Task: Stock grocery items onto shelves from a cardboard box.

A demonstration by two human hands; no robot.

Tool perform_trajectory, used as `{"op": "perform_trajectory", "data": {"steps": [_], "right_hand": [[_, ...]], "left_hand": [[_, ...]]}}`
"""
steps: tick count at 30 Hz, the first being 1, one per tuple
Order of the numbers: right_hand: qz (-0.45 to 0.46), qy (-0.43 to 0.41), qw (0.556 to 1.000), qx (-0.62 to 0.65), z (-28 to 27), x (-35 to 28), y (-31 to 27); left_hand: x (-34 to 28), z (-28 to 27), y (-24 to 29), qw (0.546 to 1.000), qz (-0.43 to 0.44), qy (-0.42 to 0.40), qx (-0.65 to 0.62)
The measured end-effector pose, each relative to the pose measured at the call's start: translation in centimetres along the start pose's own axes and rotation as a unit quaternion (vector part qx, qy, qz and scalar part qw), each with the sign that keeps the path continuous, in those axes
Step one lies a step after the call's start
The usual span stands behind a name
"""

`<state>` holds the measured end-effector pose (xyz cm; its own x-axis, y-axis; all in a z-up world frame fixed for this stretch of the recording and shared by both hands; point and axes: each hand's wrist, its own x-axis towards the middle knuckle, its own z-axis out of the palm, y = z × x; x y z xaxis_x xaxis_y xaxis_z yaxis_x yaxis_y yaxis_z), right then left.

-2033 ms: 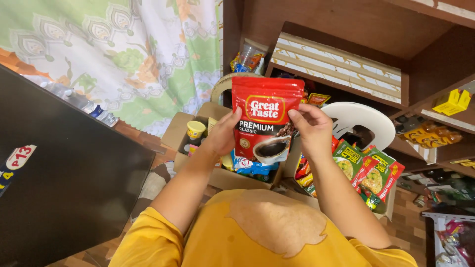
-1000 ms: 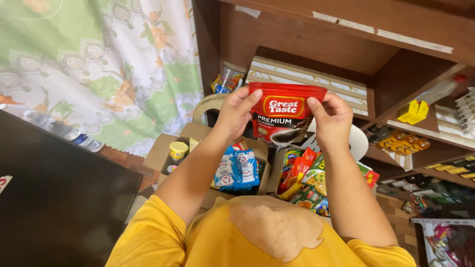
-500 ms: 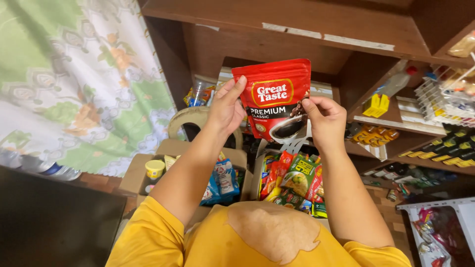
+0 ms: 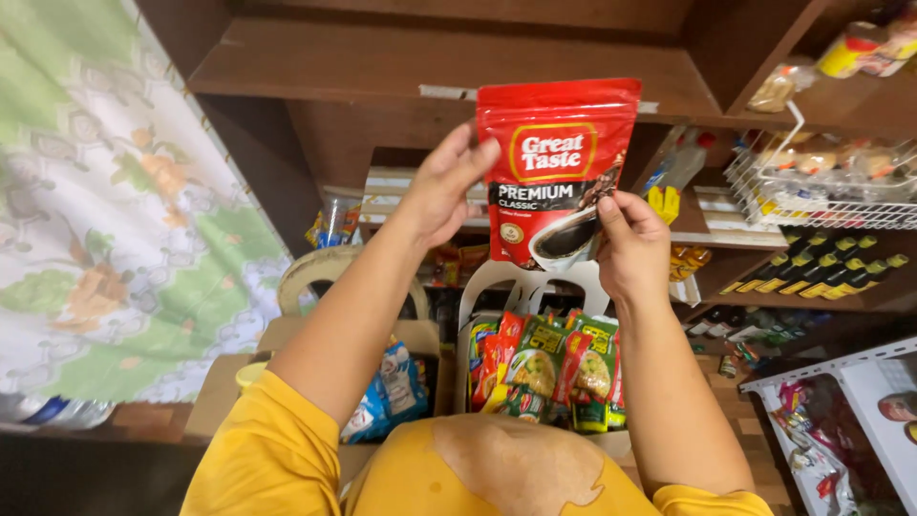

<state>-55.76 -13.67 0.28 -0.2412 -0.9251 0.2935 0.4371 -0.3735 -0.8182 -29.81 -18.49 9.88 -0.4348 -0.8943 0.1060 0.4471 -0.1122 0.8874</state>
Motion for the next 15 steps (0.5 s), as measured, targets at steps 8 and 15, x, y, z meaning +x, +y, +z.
{"op": "perform_trajectory", "data": {"steps": [8,15], "right_hand": [[-0.050,0.014,0.998,0.035,-1.9,4.1,-6.4],[-0.135,0.016,0.985,-0.110,-1.9,7.6,-11.5]], "left_hand": [[3.9,4.2,-3.7,0.941,-0.049,-0.098,0.321],[10.5,7.7,-2.3,0.957,0.060,-0.089,0.268]]}}
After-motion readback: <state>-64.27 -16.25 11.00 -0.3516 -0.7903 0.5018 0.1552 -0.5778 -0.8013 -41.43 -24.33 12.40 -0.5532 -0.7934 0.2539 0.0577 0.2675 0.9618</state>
